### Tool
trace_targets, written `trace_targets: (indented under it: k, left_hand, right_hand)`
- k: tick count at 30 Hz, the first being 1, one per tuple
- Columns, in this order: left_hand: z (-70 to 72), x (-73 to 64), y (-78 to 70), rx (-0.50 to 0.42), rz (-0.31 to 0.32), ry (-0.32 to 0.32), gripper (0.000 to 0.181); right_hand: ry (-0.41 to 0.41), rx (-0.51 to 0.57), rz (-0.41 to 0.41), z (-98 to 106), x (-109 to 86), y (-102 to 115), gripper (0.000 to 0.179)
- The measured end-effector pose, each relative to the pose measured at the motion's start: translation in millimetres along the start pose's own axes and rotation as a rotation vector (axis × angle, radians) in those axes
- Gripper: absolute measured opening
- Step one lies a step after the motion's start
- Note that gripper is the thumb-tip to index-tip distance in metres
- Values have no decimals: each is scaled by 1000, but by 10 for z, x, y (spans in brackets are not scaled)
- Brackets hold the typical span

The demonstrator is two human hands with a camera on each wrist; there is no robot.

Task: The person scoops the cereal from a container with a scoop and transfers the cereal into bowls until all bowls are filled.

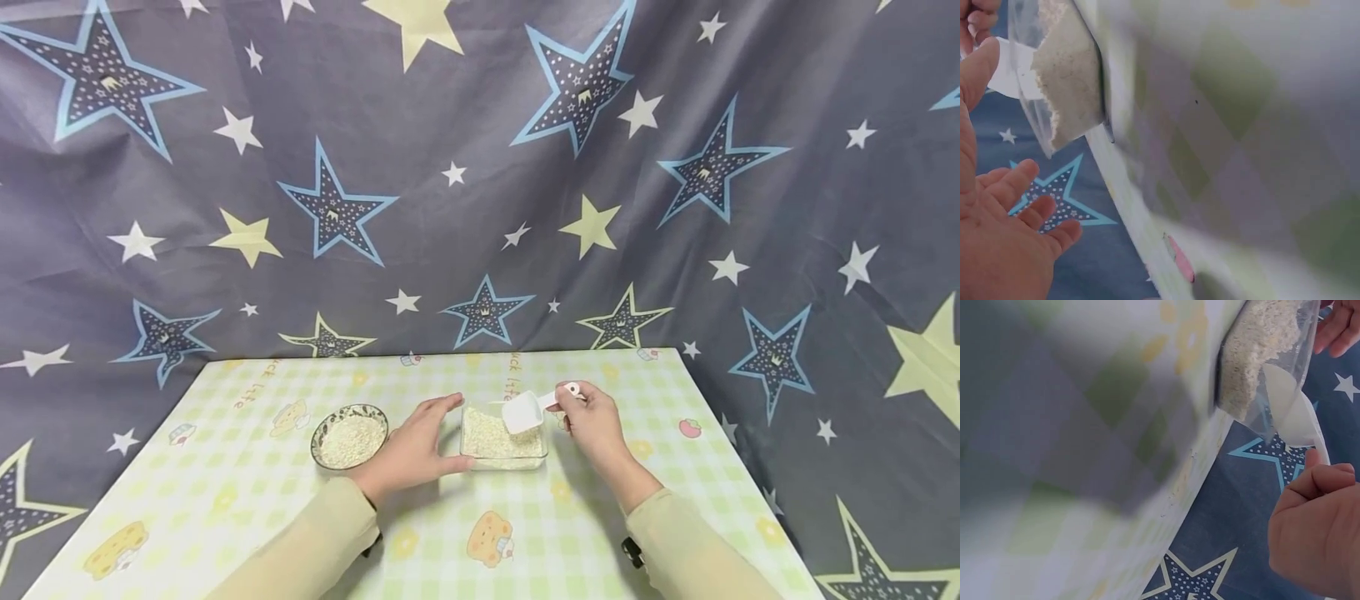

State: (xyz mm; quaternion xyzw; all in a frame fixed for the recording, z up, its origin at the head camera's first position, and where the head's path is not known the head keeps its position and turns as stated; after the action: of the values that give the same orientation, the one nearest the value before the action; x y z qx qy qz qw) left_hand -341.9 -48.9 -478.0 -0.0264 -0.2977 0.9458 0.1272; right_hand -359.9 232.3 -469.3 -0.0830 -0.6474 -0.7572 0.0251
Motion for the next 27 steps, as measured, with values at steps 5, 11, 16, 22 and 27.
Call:
trace_targets:
  k: [5, 11, 16, 22, 27]
  left_hand:
    - [-79, 73, 26, -12, 18, 25, 109]
    - [-95, 111, 23, -34, 34, 44, 110]
    - [-85, 128, 27, -37, 57, 48, 112]
    - [-73, 145, 5, -1, 59, 49, 114]
    - [-62, 143, 4, -4, 61, 47, 115]
  right_hand:
    - [27, 6, -12, -107, 3, -96, 31]
    - [74, 3, -26, -188, 21, -149, 35]
    - [160, -5, -38, -271, 88, -191, 42]
    - [217, -15, -67, -274, 127, -255, 42]
    - [254, -28, -96, -287, 83, -279, 45]
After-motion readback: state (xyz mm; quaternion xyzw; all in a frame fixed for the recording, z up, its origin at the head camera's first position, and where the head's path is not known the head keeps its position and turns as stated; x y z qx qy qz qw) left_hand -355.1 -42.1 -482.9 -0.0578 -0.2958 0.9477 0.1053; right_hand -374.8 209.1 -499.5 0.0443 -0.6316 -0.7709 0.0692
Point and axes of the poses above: each hand's wrist, its own x-axis towards the middle knuckle, its own z-axis out of the back of the hand, y = z × x, the point moved 8 cm from there along x, towards the middle knuckle, and after that the axes turned 12 degrees about z, right-handed, at the moved point
